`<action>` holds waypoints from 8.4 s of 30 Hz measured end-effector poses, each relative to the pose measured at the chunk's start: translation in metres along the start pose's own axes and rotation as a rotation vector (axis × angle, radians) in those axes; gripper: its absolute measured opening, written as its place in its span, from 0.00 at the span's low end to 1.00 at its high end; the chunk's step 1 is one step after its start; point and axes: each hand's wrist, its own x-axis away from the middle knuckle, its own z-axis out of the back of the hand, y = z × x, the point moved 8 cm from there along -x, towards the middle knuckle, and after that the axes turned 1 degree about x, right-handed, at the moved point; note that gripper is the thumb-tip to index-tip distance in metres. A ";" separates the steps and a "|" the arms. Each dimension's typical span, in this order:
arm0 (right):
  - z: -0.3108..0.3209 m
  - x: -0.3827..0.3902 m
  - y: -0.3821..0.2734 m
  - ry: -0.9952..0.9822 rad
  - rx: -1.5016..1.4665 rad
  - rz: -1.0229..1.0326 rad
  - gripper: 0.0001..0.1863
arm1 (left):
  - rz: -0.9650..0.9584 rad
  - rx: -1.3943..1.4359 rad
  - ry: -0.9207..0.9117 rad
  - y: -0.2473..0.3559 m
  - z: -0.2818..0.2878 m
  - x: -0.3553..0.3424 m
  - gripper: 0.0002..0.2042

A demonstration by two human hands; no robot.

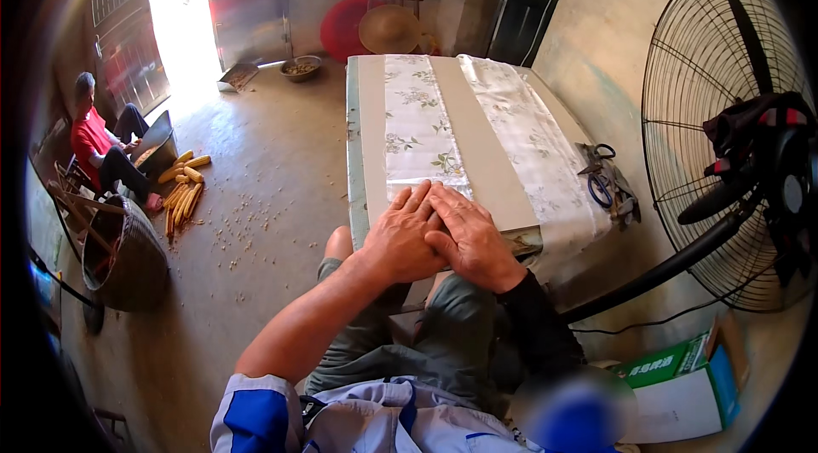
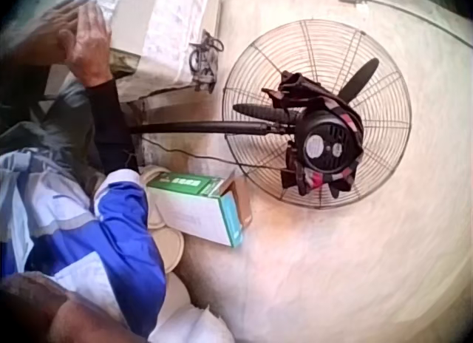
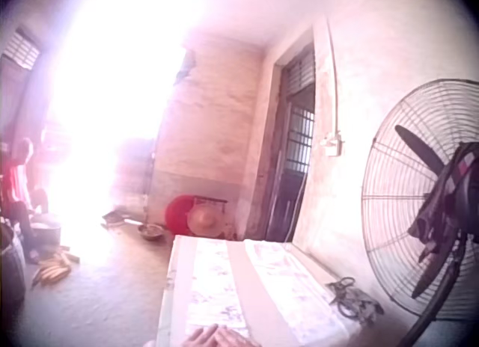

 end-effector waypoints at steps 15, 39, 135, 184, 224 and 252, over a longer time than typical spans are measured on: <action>0.001 0.023 0.017 -0.144 0.220 -0.098 0.40 | 0.065 0.025 -0.096 -0.006 0.024 0.021 0.46; 0.010 -0.042 0.014 -0.131 0.531 0.176 0.04 | 0.088 0.133 0.206 -0.036 0.059 0.011 0.16; 0.010 -0.021 0.072 0.204 0.116 -0.441 0.24 | 0.412 0.197 0.366 -0.071 0.047 0.020 0.11; -0.030 0.009 0.062 -0.342 0.440 0.013 0.49 | -0.006 0.355 0.165 0.042 0.030 -0.028 0.30; -0.015 0.002 0.047 -0.292 0.298 -0.107 0.56 | 0.189 -0.068 -0.142 -0.021 0.029 0.024 0.53; -0.007 0.001 0.042 -0.279 0.341 -0.078 0.51 | 0.175 -0.014 -0.097 -0.038 0.027 0.015 0.46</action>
